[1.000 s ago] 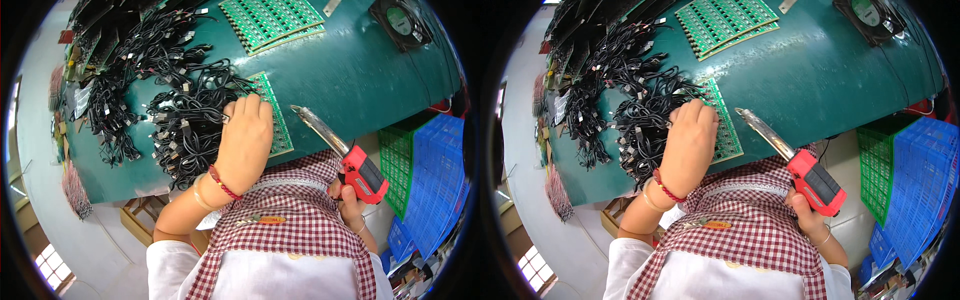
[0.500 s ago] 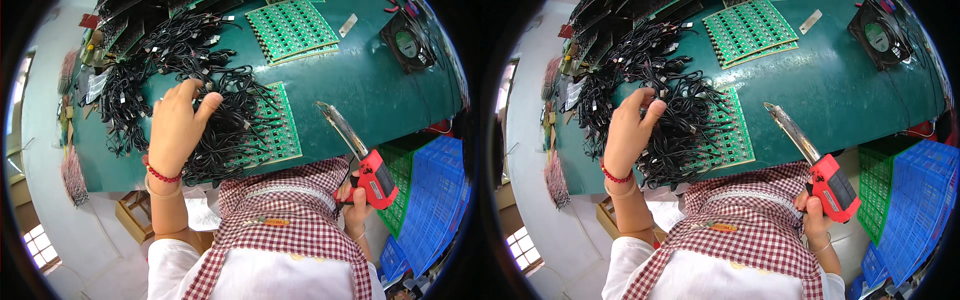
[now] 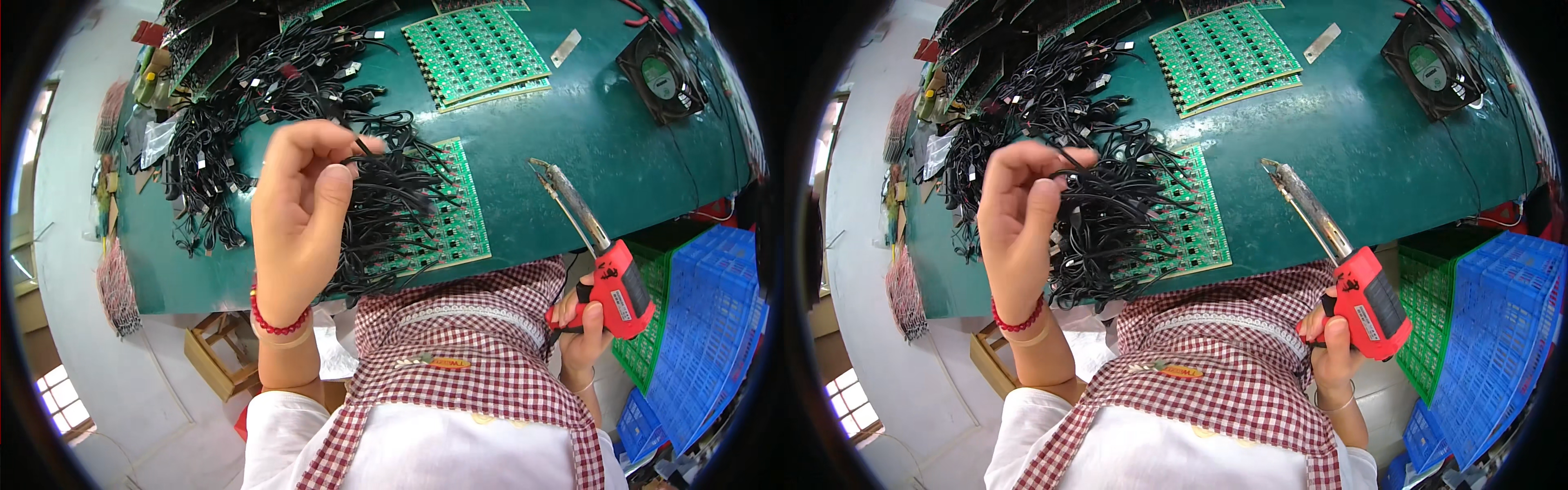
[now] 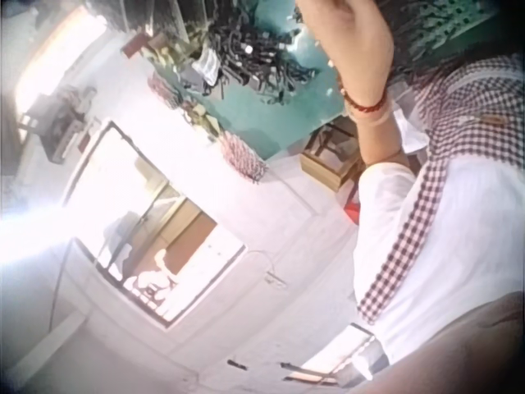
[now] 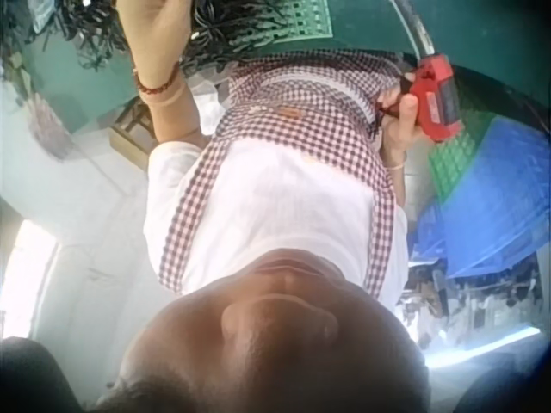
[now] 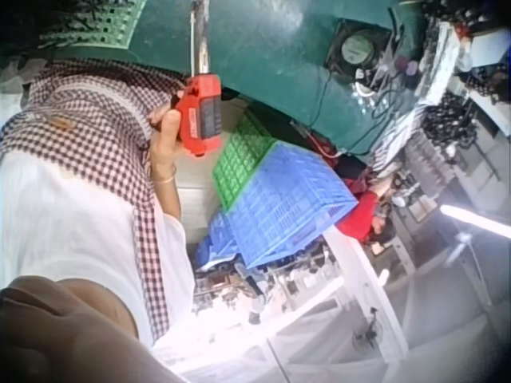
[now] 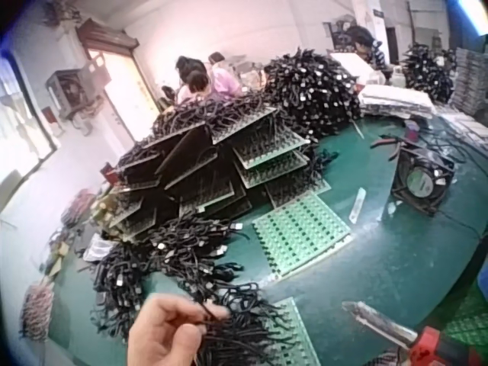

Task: The person attaches cables to circuit boards by placing the wire ends onto the boards by hand and soldering them using a soldering iron.

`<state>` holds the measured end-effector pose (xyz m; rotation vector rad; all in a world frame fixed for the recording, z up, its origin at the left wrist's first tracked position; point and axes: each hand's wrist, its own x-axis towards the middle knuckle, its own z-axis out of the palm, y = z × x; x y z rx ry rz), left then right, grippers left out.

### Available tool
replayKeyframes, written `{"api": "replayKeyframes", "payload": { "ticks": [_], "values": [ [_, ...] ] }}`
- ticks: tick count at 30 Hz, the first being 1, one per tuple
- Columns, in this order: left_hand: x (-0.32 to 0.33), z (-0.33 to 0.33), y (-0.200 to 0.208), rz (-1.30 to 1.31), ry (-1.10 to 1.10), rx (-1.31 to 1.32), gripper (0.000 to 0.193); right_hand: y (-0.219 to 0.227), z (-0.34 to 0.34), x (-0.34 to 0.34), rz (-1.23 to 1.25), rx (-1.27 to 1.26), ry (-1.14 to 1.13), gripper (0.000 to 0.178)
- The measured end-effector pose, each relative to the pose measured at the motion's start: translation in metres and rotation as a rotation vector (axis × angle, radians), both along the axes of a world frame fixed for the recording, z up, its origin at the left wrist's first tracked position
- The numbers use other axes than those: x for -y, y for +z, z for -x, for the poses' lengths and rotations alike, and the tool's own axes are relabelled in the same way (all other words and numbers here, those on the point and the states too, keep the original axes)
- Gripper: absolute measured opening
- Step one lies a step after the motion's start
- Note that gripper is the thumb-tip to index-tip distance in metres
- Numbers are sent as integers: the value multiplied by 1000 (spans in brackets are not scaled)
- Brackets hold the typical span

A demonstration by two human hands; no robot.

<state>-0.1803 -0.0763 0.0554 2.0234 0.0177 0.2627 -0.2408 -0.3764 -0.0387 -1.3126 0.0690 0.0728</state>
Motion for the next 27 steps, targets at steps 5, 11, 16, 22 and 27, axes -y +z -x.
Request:
{"api": "replayKeyframes", "payload": {
  "ticks": [5,11,16,22,27],
  "values": [
    [13,-1,-13,-293,-112,-177,22,1,-2,-2,-13,-11,-3,39],
    [21,-11,-18,-384,-1,126,11,0,-2,1,-2,15,-10,39],
    [21,-17,-26,-222,-16,135,23,-1,-2,2,-16,-10,-27,37],
    [38,-11,-48,-977,-217,141,28,0,-5,0,3,14,-31,37],
    [55,-6,-54,-1134,-226,93,13,0,-7,0,12,31,-60,37]
  ]
}}
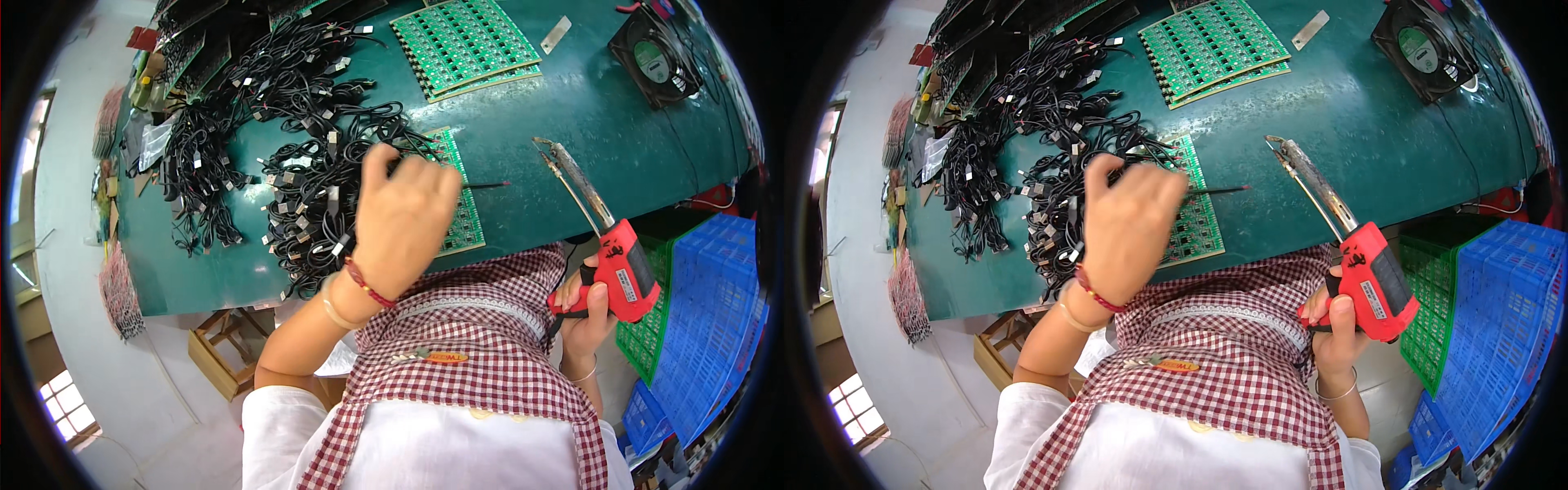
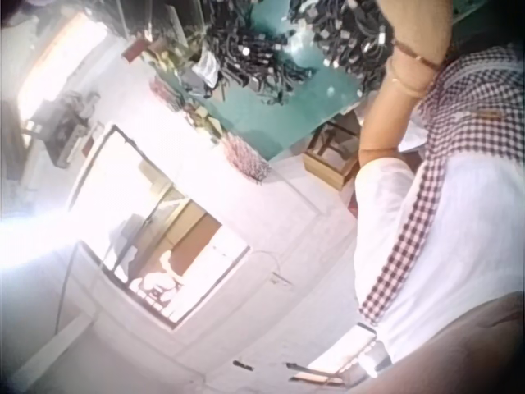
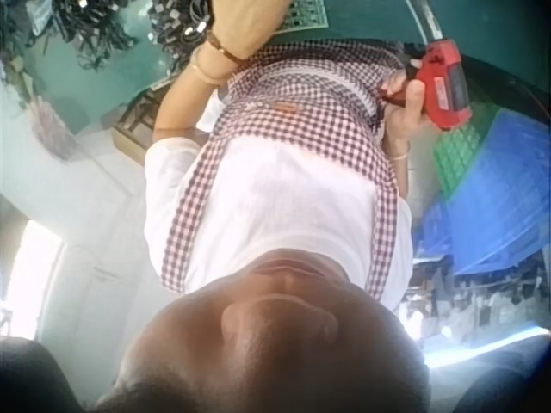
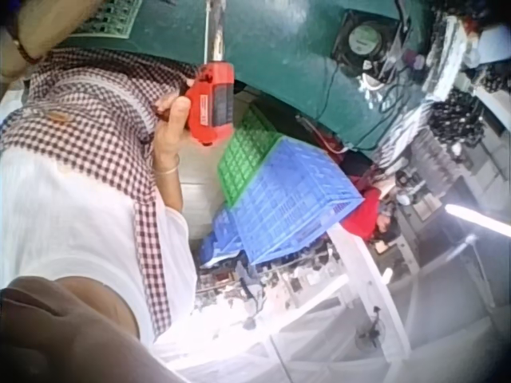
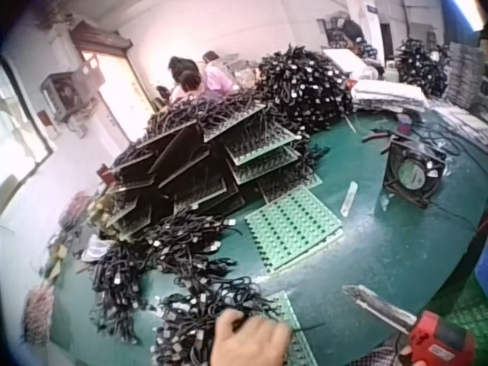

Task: The person attaches cables to circuit boards by placing the wire ends onto the boards by hand and soldering them using a soldering iron.

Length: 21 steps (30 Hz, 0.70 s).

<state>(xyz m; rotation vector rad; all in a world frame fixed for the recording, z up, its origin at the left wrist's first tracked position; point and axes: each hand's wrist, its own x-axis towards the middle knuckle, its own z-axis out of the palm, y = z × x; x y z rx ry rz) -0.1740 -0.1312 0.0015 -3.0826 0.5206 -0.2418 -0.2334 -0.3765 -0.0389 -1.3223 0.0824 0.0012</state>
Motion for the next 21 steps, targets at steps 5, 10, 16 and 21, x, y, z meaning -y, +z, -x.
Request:
{"api": "replayKeyframes", "payload": {
  "ticks": [5,10,16,21],
  "values": [
    [-37,-17,40,628,136,-48,5,1,-1,4,-8,22,-26,36],
    [-59,-28,49,1760,128,-313,11,-1,-2,9,-10,16,-41,36],
    [-55,-1,44,360,7,-211,3,2,-1,8,-15,10,-31,36],
    [-26,15,25,-22,114,-137,21,-1,-3,9,-14,5,-34,36]
  ]
}}
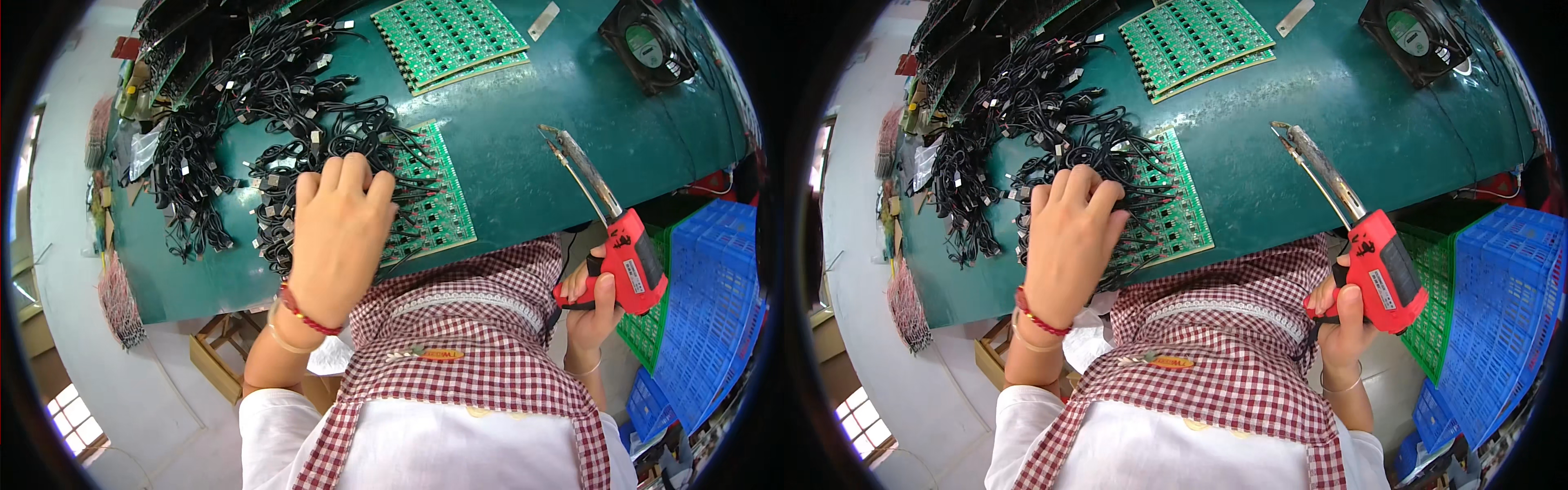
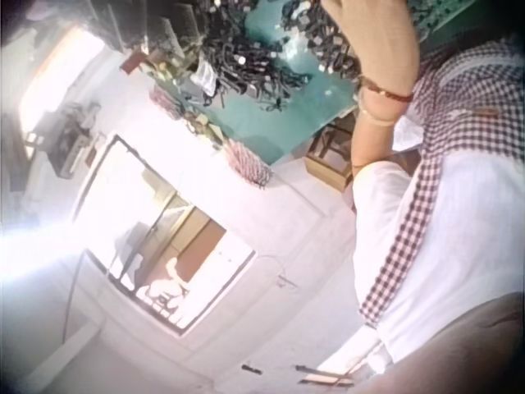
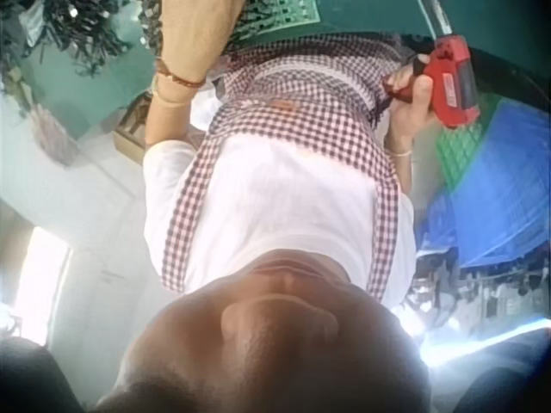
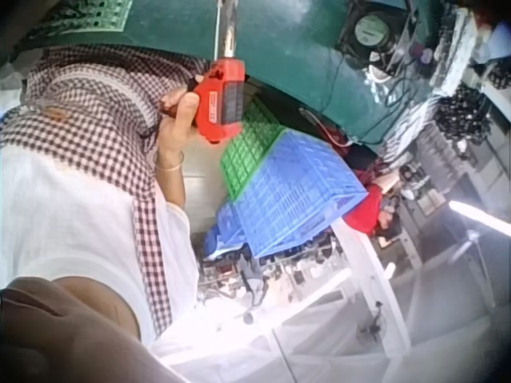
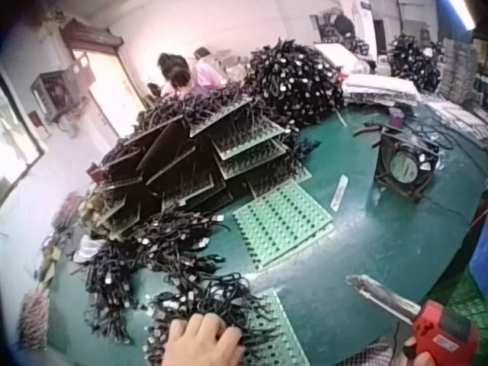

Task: The person attaches cables to circuit boards by placing the wire ends onto the boards by hand and soldering them using a soldering iron.

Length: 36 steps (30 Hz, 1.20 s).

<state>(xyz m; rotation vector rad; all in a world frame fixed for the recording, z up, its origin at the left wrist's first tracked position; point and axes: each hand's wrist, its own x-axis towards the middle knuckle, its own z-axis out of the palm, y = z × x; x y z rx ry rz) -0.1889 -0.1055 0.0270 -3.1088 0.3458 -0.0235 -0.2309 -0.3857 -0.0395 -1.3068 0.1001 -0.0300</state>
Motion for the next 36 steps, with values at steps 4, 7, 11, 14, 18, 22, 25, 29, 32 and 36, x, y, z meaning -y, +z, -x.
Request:
{"api": "replayKeyframes", "payload": {
  "ticks": [4,7,11,14,18,22,25,29,32,36],
  "values": [
    [22,-1,-29,146,-70,72,18,0,0,-1,-20,0,26,37],
    [23,-2,-38,98,16,50,16,3,2,-5,-36,6,38,37],
    [18,-4,-40,124,-32,77,14,3,6,-1,-26,-13,10,38],
    [17,-4,-41,273,-59,160,13,3,7,1,-5,-37,8,39],
    [21,-3,-33,547,-84,124,18,4,9,0,-11,-53,38,41],
    [22,-1,-36,607,-64,27,27,2,12,-4,79,-48,84,42],
    [21,-1,-34,603,-30,-19,24,3,14,-6,82,-63,94,42],
    [20,-4,-36,677,-1,-26,22,2,15,-8,80,-71,72,41],
    [19,-4,-39,718,7,-33,21,2,15,-8,78,-71,63,41],
    [20,-3,-39,704,9,-29,20,2,14,-9,79,-69,58,42]
  ]
}}
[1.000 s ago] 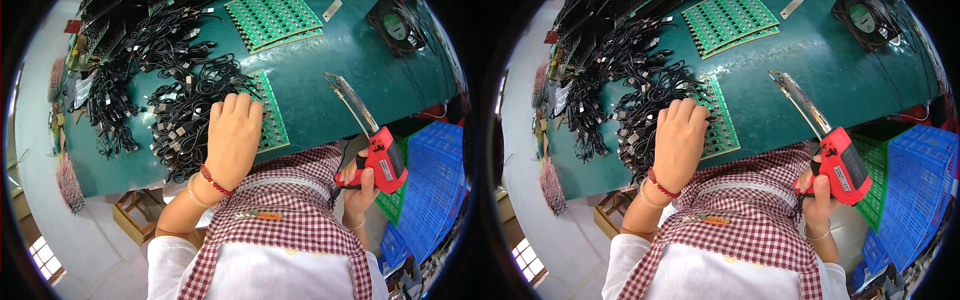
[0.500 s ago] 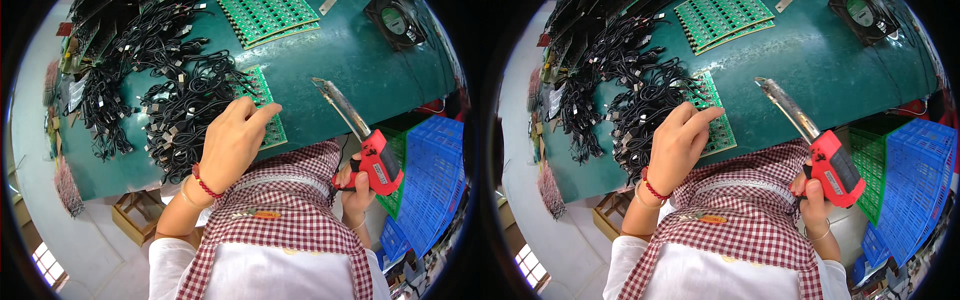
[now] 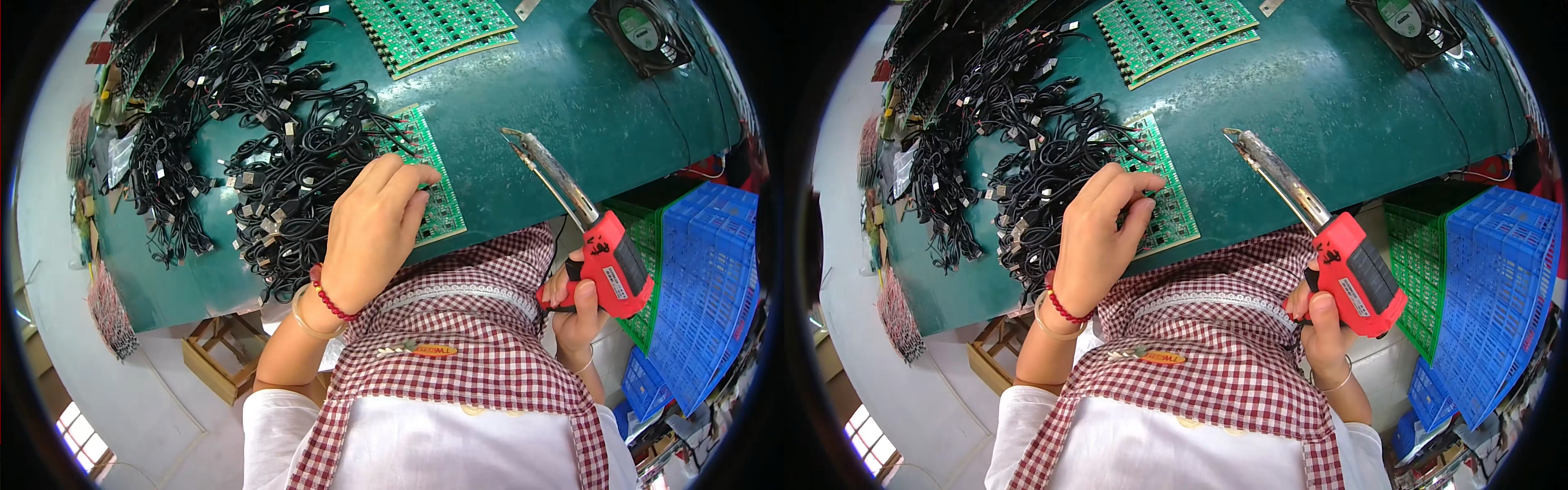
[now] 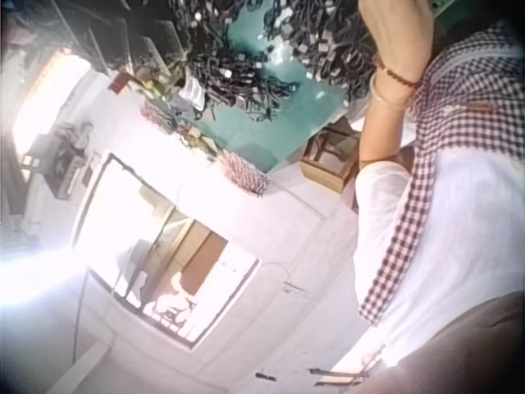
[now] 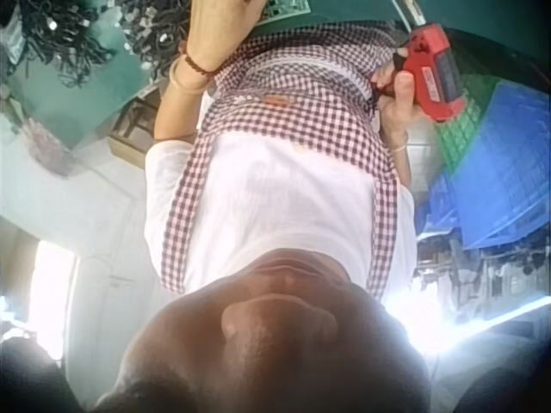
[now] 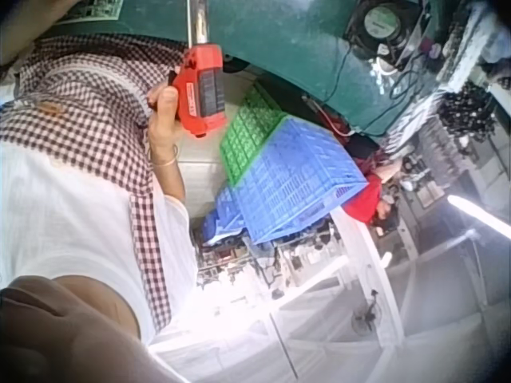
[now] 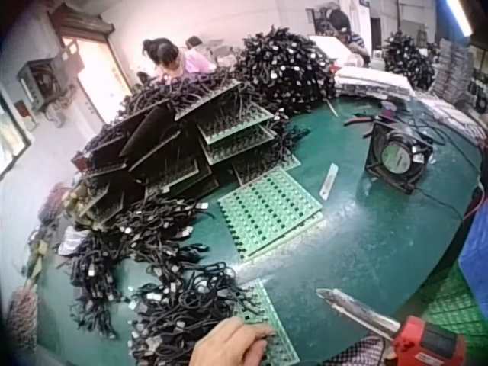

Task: The person attaches cables to circuit boards by placing the wire ends onto the boards by hand and soldering them using a soldering iron.

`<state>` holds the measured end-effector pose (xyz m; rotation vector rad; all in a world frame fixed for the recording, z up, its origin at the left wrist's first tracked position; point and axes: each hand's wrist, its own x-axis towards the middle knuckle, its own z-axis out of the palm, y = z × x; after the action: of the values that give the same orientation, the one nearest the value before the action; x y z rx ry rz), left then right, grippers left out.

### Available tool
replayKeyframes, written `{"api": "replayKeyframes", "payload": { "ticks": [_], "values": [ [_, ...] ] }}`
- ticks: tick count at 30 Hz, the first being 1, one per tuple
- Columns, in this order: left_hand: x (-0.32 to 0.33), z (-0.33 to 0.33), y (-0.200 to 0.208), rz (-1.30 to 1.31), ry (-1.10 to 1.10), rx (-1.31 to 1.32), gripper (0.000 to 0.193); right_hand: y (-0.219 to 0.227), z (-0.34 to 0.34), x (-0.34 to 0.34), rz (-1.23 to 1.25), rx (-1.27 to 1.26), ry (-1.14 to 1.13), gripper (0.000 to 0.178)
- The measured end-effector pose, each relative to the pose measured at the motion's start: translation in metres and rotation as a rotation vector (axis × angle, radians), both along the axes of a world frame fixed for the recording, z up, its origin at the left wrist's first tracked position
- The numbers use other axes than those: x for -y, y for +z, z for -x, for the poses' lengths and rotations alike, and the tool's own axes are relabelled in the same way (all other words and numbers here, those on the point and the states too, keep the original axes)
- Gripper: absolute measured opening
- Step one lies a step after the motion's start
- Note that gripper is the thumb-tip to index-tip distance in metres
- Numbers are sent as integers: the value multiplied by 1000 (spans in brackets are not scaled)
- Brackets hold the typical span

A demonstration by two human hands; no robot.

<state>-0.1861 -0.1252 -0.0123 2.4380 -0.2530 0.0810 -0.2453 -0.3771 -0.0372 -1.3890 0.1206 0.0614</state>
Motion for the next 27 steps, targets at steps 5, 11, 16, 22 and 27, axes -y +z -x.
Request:
{"api": "replayKeyframes", "payload": {
  "ticks": [5,11,16,22,27],
  "values": [
    [2,0,1,-20,25,-28,19,0,0,1,6,-2,5,42],
    [2,0,-5,54,72,-28,20,-1,2,1,6,-3,6,42],
    [1,3,-6,7,49,-6,19,-2,4,2,-10,-19,17,42],
    [8,7,-10,-82,58,21,12,-6,13,12,-22,-55,63,44],
    [8,5,-11,-102,73,33,9,-5,20,20,0,-147,235,31]
  ]
}}
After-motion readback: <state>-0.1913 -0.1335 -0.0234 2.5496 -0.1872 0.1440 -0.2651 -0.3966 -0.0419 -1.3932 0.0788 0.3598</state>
